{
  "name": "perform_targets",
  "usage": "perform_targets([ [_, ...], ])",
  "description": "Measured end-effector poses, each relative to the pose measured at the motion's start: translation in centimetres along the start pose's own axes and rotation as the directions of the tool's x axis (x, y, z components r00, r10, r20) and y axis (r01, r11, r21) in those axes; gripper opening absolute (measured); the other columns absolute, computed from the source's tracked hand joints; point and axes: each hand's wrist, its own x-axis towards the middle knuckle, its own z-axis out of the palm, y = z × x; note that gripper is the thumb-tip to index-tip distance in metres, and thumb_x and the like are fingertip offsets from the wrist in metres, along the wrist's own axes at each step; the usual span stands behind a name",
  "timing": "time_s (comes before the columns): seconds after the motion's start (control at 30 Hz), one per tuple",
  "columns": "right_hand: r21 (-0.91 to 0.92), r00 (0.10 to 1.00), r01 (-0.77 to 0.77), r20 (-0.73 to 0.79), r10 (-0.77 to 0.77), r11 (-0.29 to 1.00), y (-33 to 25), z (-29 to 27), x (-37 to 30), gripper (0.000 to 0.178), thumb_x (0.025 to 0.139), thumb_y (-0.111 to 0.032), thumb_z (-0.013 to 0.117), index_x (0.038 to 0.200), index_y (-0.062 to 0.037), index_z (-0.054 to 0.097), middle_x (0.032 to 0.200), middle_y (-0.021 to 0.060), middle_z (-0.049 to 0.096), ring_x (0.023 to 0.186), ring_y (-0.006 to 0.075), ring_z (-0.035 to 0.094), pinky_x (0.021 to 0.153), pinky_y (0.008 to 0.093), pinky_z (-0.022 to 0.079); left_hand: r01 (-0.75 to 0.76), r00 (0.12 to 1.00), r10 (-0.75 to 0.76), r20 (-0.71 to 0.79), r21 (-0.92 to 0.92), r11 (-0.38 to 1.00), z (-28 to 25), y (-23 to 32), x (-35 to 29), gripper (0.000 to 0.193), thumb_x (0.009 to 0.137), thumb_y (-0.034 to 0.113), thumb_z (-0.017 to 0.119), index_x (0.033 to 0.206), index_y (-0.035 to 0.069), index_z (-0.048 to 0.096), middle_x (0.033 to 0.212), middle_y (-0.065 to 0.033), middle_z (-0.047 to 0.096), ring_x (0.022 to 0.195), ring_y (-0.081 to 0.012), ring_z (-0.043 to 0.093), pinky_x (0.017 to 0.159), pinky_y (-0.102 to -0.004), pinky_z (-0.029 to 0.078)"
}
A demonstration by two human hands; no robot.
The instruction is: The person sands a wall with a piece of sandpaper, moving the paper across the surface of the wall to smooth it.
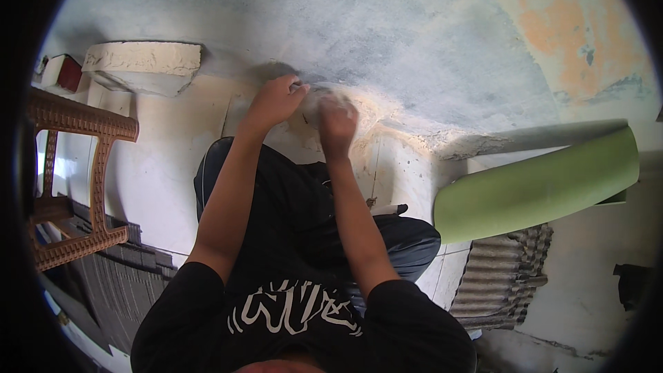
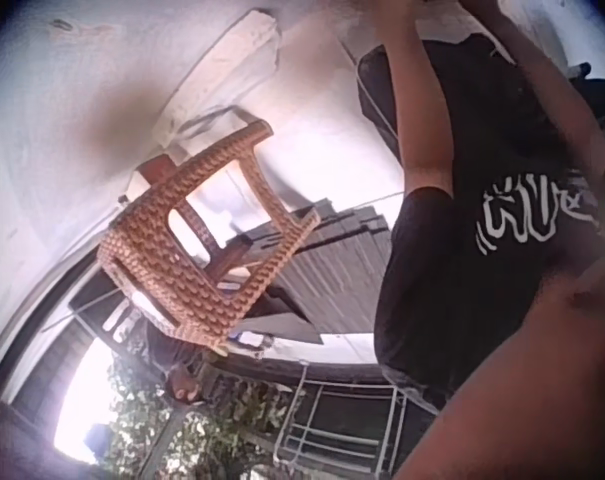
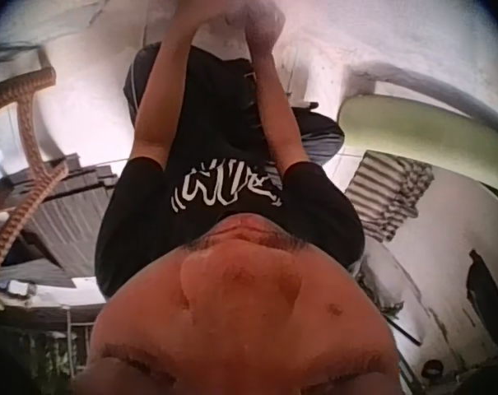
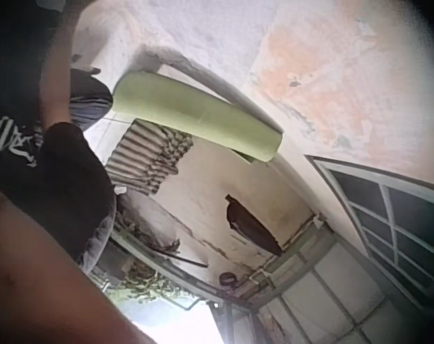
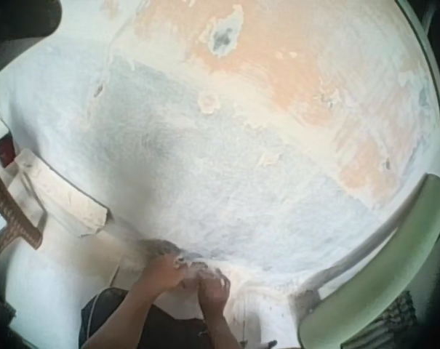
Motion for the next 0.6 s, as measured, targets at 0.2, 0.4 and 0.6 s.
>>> perform_targets([
  [0.2, -0.096, 0.991, -0.137, -0.022, 0.136, 0.986, 0.5, -1.0, -1.1, 0.020, 0.086, -0.004, 0.062, 0.102, -0.0081, 0.072, 0.108, 0.0072, 0.074, 0.108, 0.0213, 0.069, 0.101, 0.0456, 0.045, -0.043, 0.999, 0.043, 0.030, 0.004, 0.999, 0.8, 0.6, -0.3, 0.047, 0.092, 0.038, 0.064, 0.110, -0.005, 0.066, 0.094, -0.0256, 0.069, 0.091, -0.0396, 0.068, 0.079, -0.0432, 0.053],
  [0.4, 0.080, 0.995, -0.031, 0.100, 0.022, 0.996, -0.8, -0.1, -1.0, 0.021, 0.087, -0.004, 0.062, 0.104, -0.0093, 0.072, 0.111, 0.0076, 0.073, 0.111, 0.0193, 0.068, 0.102, 0.0452, 0.044, -0.016, 0.999, 0.017, 0.030, -0.024, 1.000, 0.4, 0.4, 0.0, 0.048, 0.092, 0.039, 0.063, 0.113, -0.004, 0.066, 0.093, -0.0251, 0.069, 0.089, -0.0392, 0.068, 0.078, -0.0441, 0.052],
  [0.6, -0.127, 0.972, -0.236, -0.046, 0.232, 0.963, 1.1, -1.6, -1.3, 0.025, 0.090, -0.008, 0.060, 0.111, -0.0120, 0.072, 0.116, 0.0038, 0.073, 0.118, 0.0189, 0.066, 0.106, 0.0457, 0.036, -0.011, 0.998, 0.012, 0.054, -0.007, 1.000, 0.9, 0.6, 0.0, 0.048, 0.092, 0.039, 0.063, 0.113, -0.004, 0.066, 0.092, -0.0249, 0.069, 0.087, -0.0387, 0.068, 0.077, -0.0434, 0.052],
])
